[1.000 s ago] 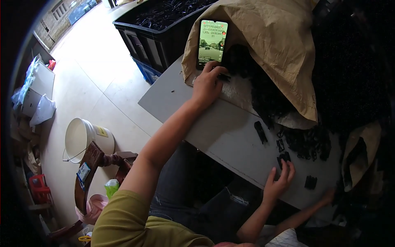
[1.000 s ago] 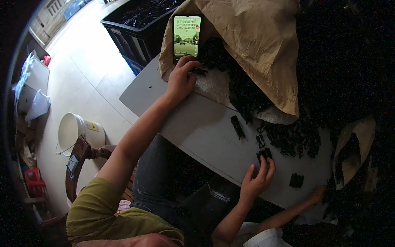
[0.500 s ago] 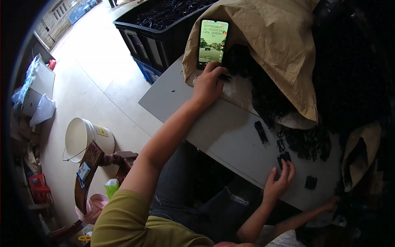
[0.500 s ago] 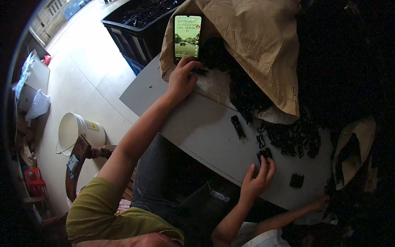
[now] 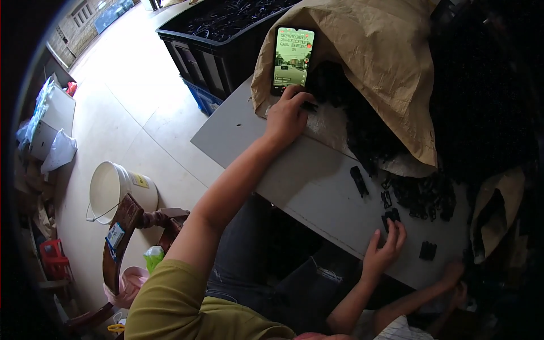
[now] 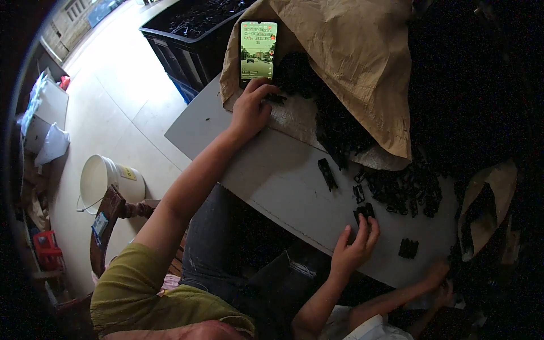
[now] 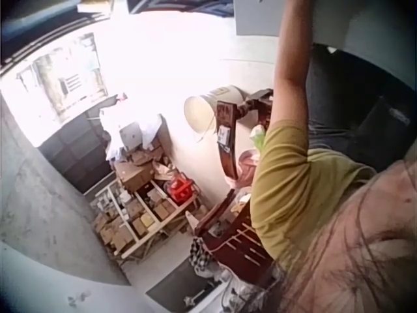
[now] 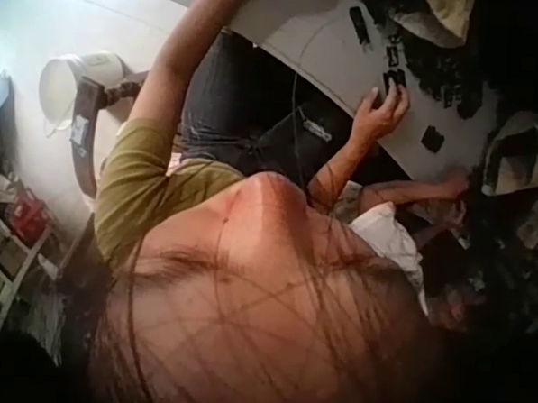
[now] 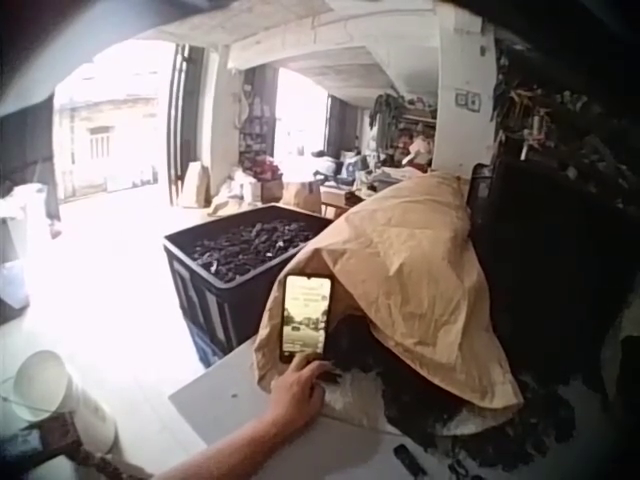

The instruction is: Assembling small black plastic components by hand at a workbench.

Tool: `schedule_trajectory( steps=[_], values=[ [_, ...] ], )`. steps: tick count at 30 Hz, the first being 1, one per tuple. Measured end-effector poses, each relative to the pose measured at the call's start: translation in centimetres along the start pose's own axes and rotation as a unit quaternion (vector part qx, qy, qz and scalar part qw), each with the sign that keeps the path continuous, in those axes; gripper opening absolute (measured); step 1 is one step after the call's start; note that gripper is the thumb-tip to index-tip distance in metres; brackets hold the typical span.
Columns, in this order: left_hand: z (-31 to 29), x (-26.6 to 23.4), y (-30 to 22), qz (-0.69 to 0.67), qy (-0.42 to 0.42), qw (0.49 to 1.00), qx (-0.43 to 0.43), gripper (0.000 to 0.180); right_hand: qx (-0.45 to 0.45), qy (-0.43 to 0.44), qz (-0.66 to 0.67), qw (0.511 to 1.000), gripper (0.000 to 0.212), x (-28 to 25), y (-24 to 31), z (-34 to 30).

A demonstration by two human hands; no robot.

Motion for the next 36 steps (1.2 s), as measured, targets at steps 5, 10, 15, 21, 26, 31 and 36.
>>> schedule_trajectory(
  steps=[5, 10, 15, 21, 26, 31, 36],
  values=[
    [0.04, 0.34, -0.12, -0.024, 0.010, 1.000, -0.009, 0.032, 0.004, -0.005, -0.013, 1.000, 0.032, -0.13, -0.28, -0.09],
    [-0.12, -0.09, 0.02, 0.003, -0.006, 1.000, 0.007, 0.032, 0.003, -0.001, -0.011, 1.000, 0.032, 0.14, -0.03, -0.12],
    [-0.03, 0.06, -0.46, -0.003, 0.004, 1.000, 0.005, 0.031, 0.004, -0.003, -0.017, 1.000, 0.032, -0.12, -0.11, -0.07],
    [-0.21, 0.08, -0.26, 0.005, 0.030, 0.999, 0.019, 0.031, 0.004, -0.002, -0.015, 1.000, 0.032, 0.06, -0.06, -0.12],
    [-0.19, 0.39, -0.42, -0.005, 0.047, 0.998, 0.030, 0.030, 0.013, 0.001, -0.009, 1.000, 0.032, -0.17, -0.06, -0.16],
    [-0.19, 0.16, -0.68, -0.005, 0.054, 0.998, 0.027, 0.029, -0.001, -0.004, -0.019, 1.000, 0.032, -0.14, -0.10, -0.09],
    [-0.20, 0.30, -0.69, -0.003, 0.058, 0.998, 0.021, 0.031, 0.013, 0.001, -0.017, 1.000, 0.032, -0.04, -0.17, -0.06]
  ],
)
Point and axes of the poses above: each hand's wrist, its own z-axis towards the middle knuckle, its own x-axis out of the palm, y = z × x, the point moved 1 cm from there along z, towards the middle knuckle, and after that the axes turned 2 degrees about x, right-handed, at the moved point
